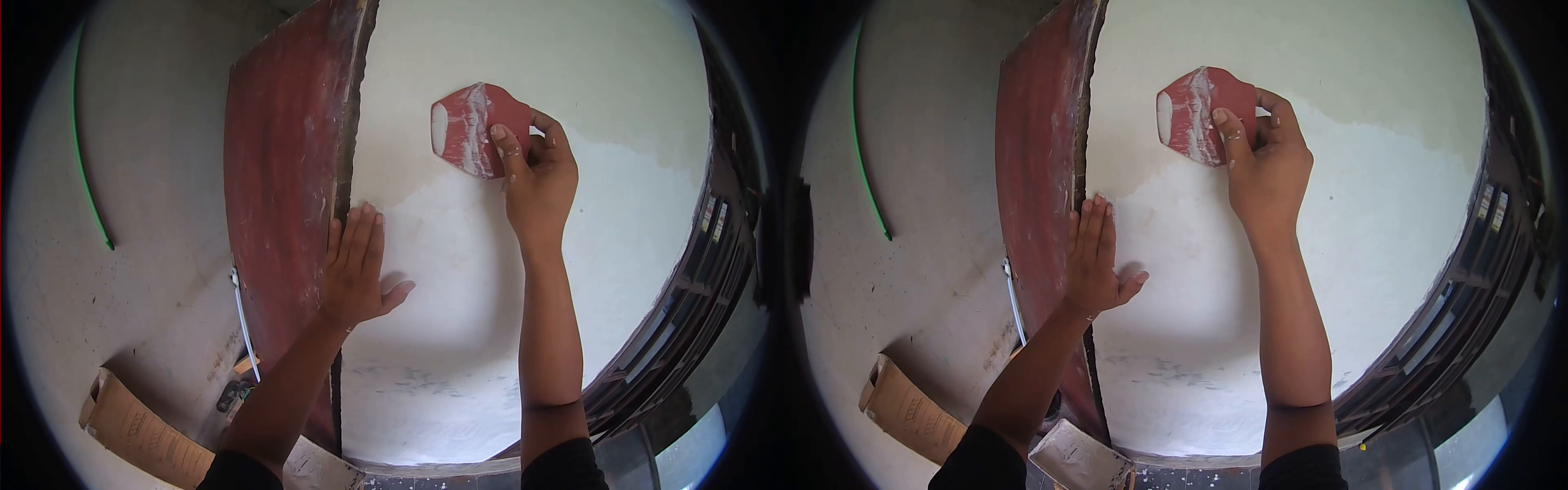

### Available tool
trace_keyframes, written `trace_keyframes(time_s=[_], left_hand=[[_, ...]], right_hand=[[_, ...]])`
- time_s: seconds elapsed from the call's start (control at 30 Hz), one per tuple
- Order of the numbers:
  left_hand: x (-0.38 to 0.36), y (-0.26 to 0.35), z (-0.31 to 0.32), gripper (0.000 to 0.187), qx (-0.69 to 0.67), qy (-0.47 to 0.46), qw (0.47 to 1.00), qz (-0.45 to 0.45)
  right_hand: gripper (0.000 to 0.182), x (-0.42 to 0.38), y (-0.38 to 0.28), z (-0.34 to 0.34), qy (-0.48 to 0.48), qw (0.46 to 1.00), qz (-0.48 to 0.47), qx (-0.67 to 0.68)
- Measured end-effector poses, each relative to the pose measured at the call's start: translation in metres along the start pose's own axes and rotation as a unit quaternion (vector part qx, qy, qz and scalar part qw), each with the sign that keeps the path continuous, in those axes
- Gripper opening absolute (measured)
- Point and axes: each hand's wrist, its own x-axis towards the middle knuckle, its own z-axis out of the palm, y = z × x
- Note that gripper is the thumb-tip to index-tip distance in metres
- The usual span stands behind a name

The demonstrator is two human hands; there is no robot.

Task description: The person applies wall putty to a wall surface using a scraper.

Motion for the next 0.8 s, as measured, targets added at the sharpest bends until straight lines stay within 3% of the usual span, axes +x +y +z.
trace_keyframes(time_s=[0.03,0.1,0.13,0.17,0.23,0.3,0.37,0.43,0.5,0.53,0.67,0.7,0.77,0.8], left_hand=[[0.0,0.0,0.0,0.087,-0.001,0.0,1.0,-0.002],[0.001,0.001,-0.002,0.087,0.0,-0.004,1.0,-0.001],[0.002,0.001,-0.002,0.087,0.0,-0.007,1.0,0.0],[0.002,0.001,-0.002,0.087,0.001,-0.007,1.0,-0.003],[0.003,0.001,-0.002,0.087,-0.005,-0.003,1.0,0.004],[0.001,0.0,-0.001,0.087,-0.006,0.001,1.0,0.004],[0.001,0.0,0.0,0.087,-0.01,0.006,1.0,0.004],[0.0,0.0,0.0,0.087,-0.008,0.007,1.0,0.001],[0.002,0.001,-0.002,0.087,-0.007,0.003,1.0,0.002],[0.002,0.001,-0.002,0.087,-0.005,0.0,1.0,0.002],[0.002,0.001,-0.002,0.087,0.001,-0.005,1.0,0.004],[0.001,0.001,-0.002,0.087,-0.002,-0.004,1.0,-0.001],[0.0,0.0,-0.001,0.087,-0.006,-0.003,1.0,-0.005],[0.0,-0.001,0.0,0.089,0.002,-0.008,1.0,0.002]], right_hand=[[0.035,0.0,0.007,0.001,0.021,0.999,-0.027,-0.03],[0.035,0.003,0.018,-0.013,0.064,0.996,-0.008,0.06],[0.034,0.004,0.015,-0.025,0.079,0.996,0.026,0.031],[0.034,0.003,0.011,-0.029,0.108,0.989,0.056,0.085],[0.033,0.001,0.01,-0.025,0.105,0.987,0.043,0.116],[0.034,-0.002,0.0,-0.013,0.025,0.992,0.031,0.122],[0.037,-0.002,-0.001,-0.002,-0.003,0.999,0.013,0.033],[0.037,0.004,0.008,-0.003,0.028,0.999,-0.02,-0.03],[0.036,0.009,0.014,-0.013,0.075,0.993,-0.014,0.087],[0.036,0.008,0.012,-0.022,0.082,0.993,0.031,0.075],[0.037,0.002,-0.003,-0.014,0.022,0.988,0.016,0.151],[0.037,0.002,-0.002,-0.008,-0.006,0.991,0.007,0.136],[0.035,0.003,0.001,-0.001,-0.007,0.998,-0.03,-0.055],[0.033,0.005,0.007,-0.003,0.005,0.997,-0.035,-0.066]])
